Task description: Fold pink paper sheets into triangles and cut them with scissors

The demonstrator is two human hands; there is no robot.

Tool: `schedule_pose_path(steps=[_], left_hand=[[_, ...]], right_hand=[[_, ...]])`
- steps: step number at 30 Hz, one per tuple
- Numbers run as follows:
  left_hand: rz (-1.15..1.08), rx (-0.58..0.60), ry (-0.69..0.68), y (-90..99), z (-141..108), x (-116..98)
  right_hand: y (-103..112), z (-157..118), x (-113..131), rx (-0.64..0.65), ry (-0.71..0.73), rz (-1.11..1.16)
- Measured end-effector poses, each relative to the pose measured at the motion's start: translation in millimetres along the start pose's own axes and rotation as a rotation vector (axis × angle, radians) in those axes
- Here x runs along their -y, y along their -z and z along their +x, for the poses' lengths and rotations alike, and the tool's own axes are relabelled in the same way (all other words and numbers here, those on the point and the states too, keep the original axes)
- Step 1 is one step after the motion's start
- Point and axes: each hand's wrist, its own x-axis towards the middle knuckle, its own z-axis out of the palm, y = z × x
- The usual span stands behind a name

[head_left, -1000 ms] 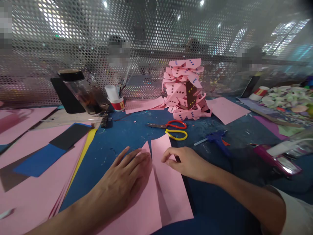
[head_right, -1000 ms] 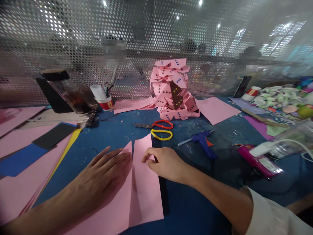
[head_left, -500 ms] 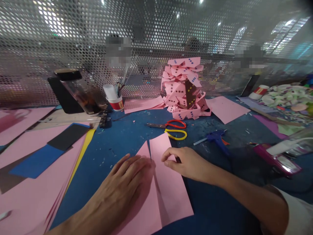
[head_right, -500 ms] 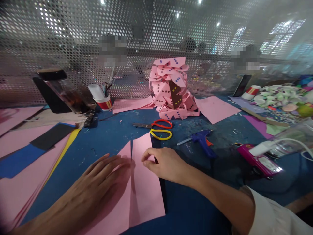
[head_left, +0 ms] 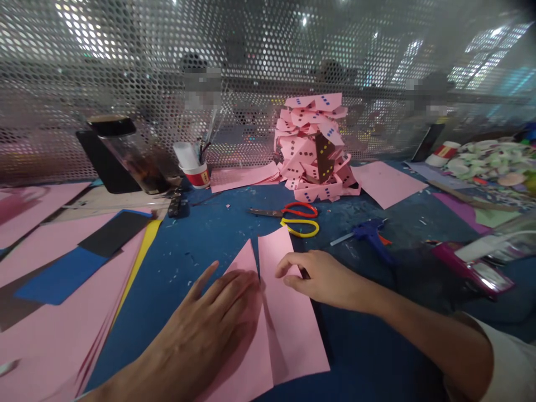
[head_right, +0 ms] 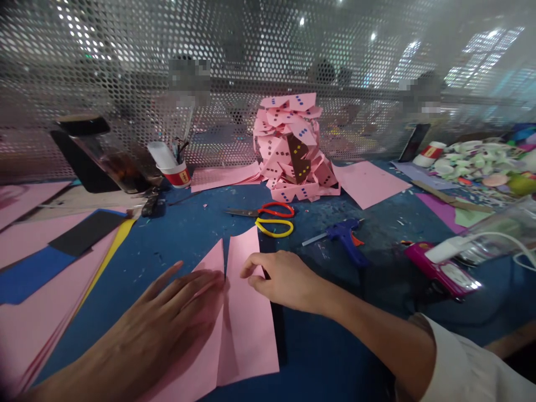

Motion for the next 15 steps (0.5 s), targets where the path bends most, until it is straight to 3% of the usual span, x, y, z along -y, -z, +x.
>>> schedule_pose_path(steps=[8,15], left_hand=[[0.042,0.026,-0.096,11.3,-9,-7],[0.013,0.037,-0.104,-0.1,-23,-10]], right_hand=[[-1,5,-2,-0.115,-0.01,0.029],[-1,4,-3,-0.121,-0.006,0.03]])
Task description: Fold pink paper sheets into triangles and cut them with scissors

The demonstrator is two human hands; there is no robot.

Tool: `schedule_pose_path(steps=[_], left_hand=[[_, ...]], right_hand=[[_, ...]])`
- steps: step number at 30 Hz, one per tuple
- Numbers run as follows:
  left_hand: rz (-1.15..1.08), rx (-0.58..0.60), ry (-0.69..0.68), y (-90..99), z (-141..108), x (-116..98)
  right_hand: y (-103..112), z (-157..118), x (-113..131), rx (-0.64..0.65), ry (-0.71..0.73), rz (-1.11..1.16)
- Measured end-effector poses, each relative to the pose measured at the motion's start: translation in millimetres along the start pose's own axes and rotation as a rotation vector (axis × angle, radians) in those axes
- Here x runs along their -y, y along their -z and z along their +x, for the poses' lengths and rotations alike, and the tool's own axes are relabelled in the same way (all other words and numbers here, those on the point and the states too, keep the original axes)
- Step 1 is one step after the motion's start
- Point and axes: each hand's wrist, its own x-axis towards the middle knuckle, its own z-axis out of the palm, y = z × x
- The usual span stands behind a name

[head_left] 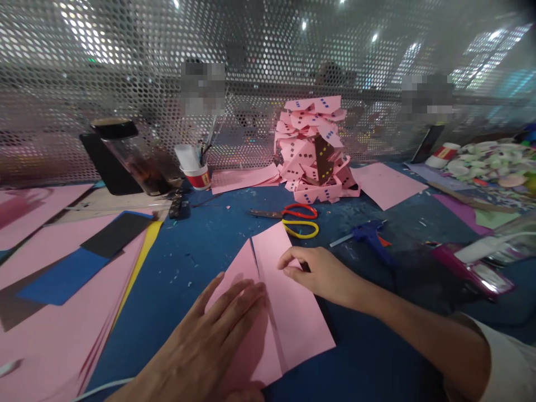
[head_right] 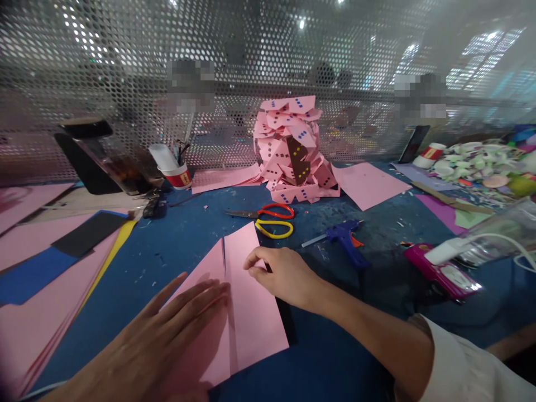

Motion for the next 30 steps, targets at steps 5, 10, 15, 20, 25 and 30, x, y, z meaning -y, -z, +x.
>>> schedule_pose_path(steps=[5,10,15,20,25,30], left_hand=[[0.024,0.022,0.027,-0.7,1,2],[0.074,0.016,0.061,1.1,6,6],[0.057,0.035,0.077,-0.2,8,11],[0.029,0.083,0.079,-2.0,7,12],[0.005,0.098,0.075,-5.7,6,14],[-0.035,0.049,0.081,-6.0,7,17]], right_hand=[[0,1,-2,0.001,0.016,0.004],[-1,1,-1,-0.007,0.027,0.004],[-3,2,-3,-0.016,0.021,-0.03],[-4,3,-2,-0.012,0.018,-0.038],[-3,3,2,0.002,0.001,-0.049],[-3,3,1,0.005,0.005,-0.065]])
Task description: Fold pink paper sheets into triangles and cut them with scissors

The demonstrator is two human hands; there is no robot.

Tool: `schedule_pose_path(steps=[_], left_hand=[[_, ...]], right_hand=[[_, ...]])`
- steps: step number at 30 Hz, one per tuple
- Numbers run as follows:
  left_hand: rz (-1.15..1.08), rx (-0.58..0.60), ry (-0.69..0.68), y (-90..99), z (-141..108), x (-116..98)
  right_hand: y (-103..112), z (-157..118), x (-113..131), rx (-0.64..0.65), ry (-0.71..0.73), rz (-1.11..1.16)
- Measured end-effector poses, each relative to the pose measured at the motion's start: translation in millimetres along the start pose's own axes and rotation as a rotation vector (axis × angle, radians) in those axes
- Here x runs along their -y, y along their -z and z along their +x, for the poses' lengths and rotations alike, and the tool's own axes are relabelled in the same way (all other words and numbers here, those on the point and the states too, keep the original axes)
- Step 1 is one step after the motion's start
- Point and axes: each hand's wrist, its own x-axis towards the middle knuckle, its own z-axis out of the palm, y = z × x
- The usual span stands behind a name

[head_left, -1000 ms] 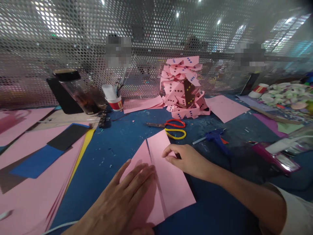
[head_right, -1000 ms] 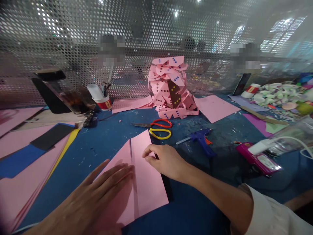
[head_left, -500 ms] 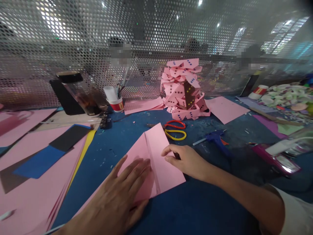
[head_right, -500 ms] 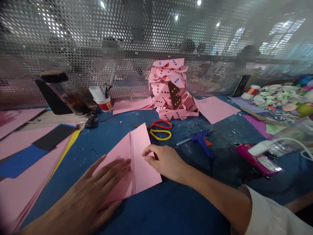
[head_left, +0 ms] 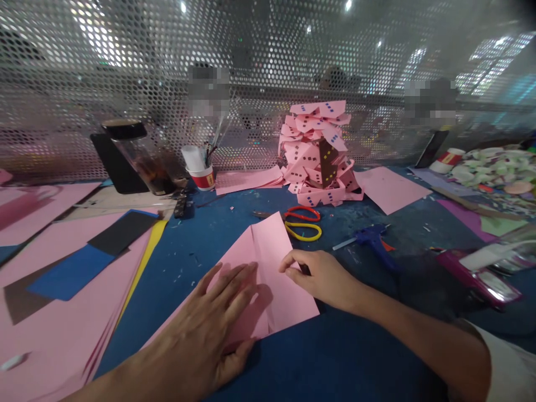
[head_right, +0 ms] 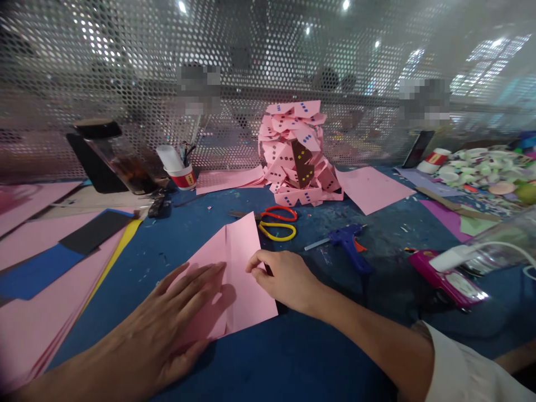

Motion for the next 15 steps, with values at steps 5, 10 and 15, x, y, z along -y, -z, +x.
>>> schedule_pose_path(steps=[5,10,15], left_hand=[[0.01,0.015,-0.002,-1.7,0.0,1.0],[-0.02,0.044,0.01,-4.2,-0.3,2.4],[-0.047,0.035,0.014,-3.2,0.1,2.8]], right_hand=[[-1.4,-0.5,-1.6,0.004,0.022,0.008],[-0.3,-0.5,-0.4,0.017,0.014,0.015],[1.1,-1.3,0.7,0.027,0.014,0.016]])
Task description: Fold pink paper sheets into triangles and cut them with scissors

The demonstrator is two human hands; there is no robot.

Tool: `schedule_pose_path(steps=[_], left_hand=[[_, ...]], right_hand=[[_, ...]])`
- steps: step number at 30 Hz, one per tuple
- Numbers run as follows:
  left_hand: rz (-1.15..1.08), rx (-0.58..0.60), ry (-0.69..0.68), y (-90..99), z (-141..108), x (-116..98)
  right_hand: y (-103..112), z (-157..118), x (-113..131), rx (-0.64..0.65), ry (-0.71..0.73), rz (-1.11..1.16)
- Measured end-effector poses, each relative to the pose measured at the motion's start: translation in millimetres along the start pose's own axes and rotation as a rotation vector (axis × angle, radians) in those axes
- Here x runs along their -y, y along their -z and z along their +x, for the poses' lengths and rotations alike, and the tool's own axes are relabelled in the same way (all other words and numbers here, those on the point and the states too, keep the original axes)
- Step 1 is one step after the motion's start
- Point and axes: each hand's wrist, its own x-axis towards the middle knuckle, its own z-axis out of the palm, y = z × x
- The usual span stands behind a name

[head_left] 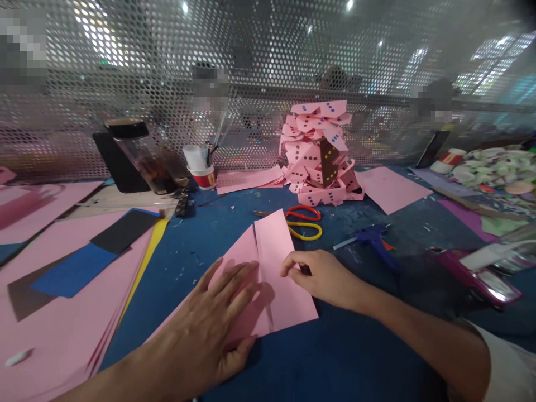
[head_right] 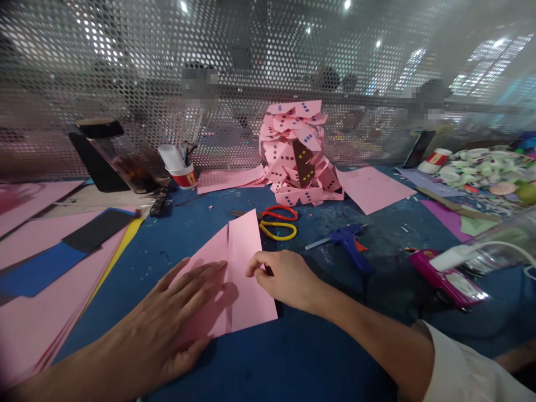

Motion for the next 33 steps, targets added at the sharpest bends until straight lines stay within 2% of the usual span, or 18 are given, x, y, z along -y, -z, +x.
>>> schedule_pose_path(steps=[8,25,33], left_hand=[[0.008,-0.02,0.002,-2.9,-1,0],[0.005,0.008,0.002,-1.3,-1,0],[0.032,-0.014,-0.019,7.9,2,-5]], right_hand=[[-3,3,1,-0.058,-0.026,-0.009],[-3,2,4,-0.032,-0.059,-0.054],[-2,-1,3,-0.04,-0.051,-0.018]])
